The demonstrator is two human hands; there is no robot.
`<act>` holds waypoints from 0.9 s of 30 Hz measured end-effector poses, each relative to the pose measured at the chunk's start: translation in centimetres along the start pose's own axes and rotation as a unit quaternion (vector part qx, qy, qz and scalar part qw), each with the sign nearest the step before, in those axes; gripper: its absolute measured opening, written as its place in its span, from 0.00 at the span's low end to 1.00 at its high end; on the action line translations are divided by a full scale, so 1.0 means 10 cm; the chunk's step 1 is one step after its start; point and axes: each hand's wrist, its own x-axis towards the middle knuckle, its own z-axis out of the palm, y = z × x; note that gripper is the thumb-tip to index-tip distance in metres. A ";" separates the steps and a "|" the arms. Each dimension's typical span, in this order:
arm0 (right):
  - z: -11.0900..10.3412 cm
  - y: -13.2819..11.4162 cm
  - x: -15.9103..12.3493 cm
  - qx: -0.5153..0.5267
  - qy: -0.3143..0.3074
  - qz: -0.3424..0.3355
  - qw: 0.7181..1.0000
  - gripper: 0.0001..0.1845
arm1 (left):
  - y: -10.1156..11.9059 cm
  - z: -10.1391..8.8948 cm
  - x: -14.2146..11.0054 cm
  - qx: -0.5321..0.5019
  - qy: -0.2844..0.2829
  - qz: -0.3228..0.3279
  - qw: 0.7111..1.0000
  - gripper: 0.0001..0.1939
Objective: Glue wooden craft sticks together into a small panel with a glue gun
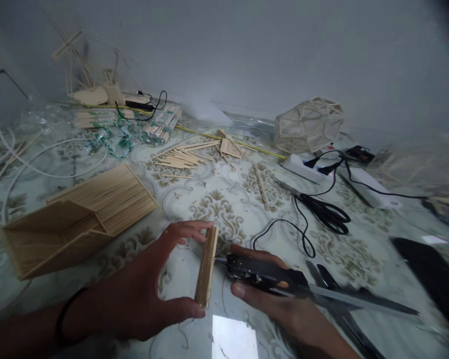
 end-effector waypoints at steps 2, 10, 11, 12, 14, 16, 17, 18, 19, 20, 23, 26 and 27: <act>0.00 -0.01 0.00 0.003 0.007 0.004 1.000 0.29 | 0.01 -0.01 0.00 0.006 -0.007 0.001 1.000 0.42; -0.06 0.02 0.09 -0.033 -0.040 -0.046 0.998 0.25 | 0.02 -0.02 -0.01 0.006 -0.013 0.009 1.000 0.42; -0.06 0.02 0.09 -0.035 -0.034 -0.050 0.998 0.25 | 0.01 -0.02 -0.01 0.005 -0.014 0.012 1.000 0.42; -0.05 0.01 0.09 -0.034 -0.023 -0.046 0.998 0.25 | 0.01 -0.02 -0.01 0.005 -0.016 0.016 1.000 0.42; -0.01 -0.02 0.06 -0.024 0.004 -0.015 1.000 0.26 | 0.01 -0.01 0.00 0.004 -0.020 0.023 1.000 0.42; 0.02 -0.06 0.03 -0.009 0.027 0.017 0.999 0.28 | 0.00 -0.01 0.01 0.002 -0.022 0.030 0.999 0.42; 0.03 -0.09 0.02 -0.004 0.035 0.026 0.999 0.29 | 0.00 -0.01 0.02 0.000 -0.024 0.032 0.999 0.42; 0.04 -0.11 0.01 -0.001 0.040 0.031 0.999 0.29 | 0.00 -0.01 0.02 0.000 -0.026 0.032 0.999 0.42; 0.04 -0.13 0.01 0.000 0.042 0.033 0.999 0.29 | 0.00 -0.01 0.02 -0.001 -0.028 0.030 0.999 0.42; 0.04 -0.15 0.02 -0.001 0.040 0.031 0.999 0.28 | 0.00 -0.01 0.02 -0.002 -0.028 0.028 0.999 0.43; 0.04 -0.17 0.04 -0.008 0.029 0.021 0.999 0.26 | 0.00 -0.02 0.01 -0.005 -0.028 0.022 0.999 0.44; 0.03 -0.15 0.04 -0.011 0.027 0.012 0.999 0.25 | -0.01 -0.02 0.00 -0.012 -0.026 0.026 0.999 0.45; 0.03 -0.14 0.04 -0.009 0.033 0.014 0.999 0.26 | -0.01 -0.02 0.00 -0.013 -0.026 0.028 0.999 0.45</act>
